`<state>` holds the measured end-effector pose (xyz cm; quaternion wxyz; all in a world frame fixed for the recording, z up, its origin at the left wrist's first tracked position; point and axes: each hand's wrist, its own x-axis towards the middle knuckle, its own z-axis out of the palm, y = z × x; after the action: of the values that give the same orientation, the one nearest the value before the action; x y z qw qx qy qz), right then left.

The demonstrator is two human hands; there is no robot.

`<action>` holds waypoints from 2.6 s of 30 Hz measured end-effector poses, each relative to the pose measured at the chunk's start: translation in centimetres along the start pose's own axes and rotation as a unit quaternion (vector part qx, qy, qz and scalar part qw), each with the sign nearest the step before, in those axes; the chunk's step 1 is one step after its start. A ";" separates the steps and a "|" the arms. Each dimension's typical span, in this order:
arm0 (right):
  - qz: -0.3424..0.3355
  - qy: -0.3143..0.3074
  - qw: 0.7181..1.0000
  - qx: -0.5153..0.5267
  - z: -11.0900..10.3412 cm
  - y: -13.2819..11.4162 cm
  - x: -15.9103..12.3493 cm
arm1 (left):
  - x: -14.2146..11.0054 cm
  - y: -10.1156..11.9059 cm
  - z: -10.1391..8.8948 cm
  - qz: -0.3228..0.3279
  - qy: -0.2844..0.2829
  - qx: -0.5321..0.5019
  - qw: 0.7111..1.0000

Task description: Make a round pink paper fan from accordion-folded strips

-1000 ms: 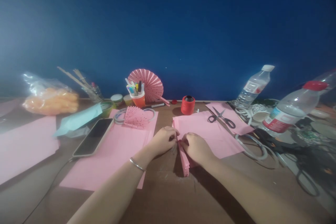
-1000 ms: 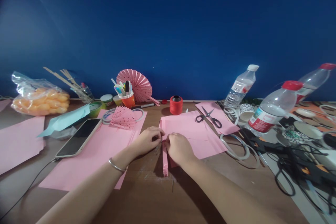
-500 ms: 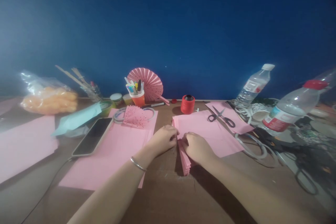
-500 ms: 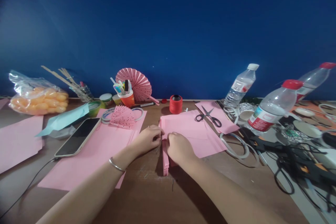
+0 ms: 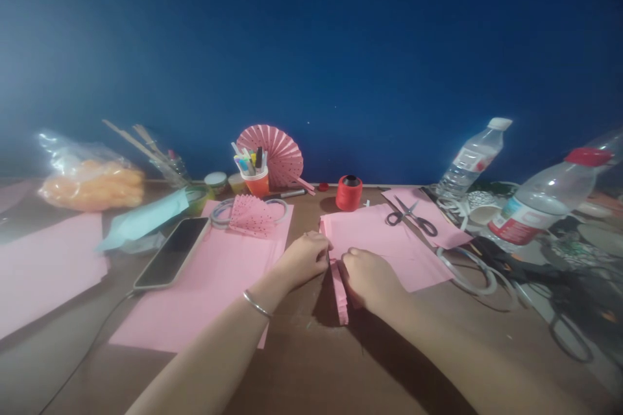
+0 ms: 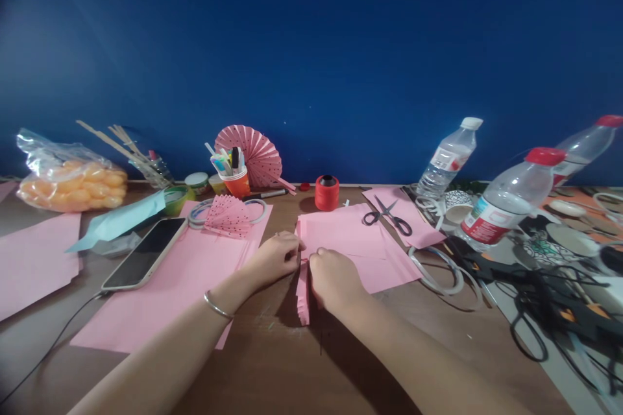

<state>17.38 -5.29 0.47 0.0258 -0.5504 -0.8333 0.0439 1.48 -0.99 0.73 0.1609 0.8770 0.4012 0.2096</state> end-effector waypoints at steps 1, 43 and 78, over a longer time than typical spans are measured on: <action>-0.004 -0.002 1.000 -0.003 -0.1 0.0 0.0 | 0.0 0.0 0.0 0.000 -0.001 0.000 1.000; 0.033 0.062 0.989 0.128 0.7 1.7 0.5 | -0.6 -0.2 -0.1 -0.064 0.064 0.027 0.996; -0.031 0.251 0.929 0.269 0.7 1.5 0.7 | -0.6 1.1 2.2 -0.205 0.120 -0.301 0.923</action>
<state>18.40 -4.13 -0.42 0.3822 -0.4902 -0.7731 0.1263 2.92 -2.39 -0.85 0.4076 0.6539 0.5065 0.3871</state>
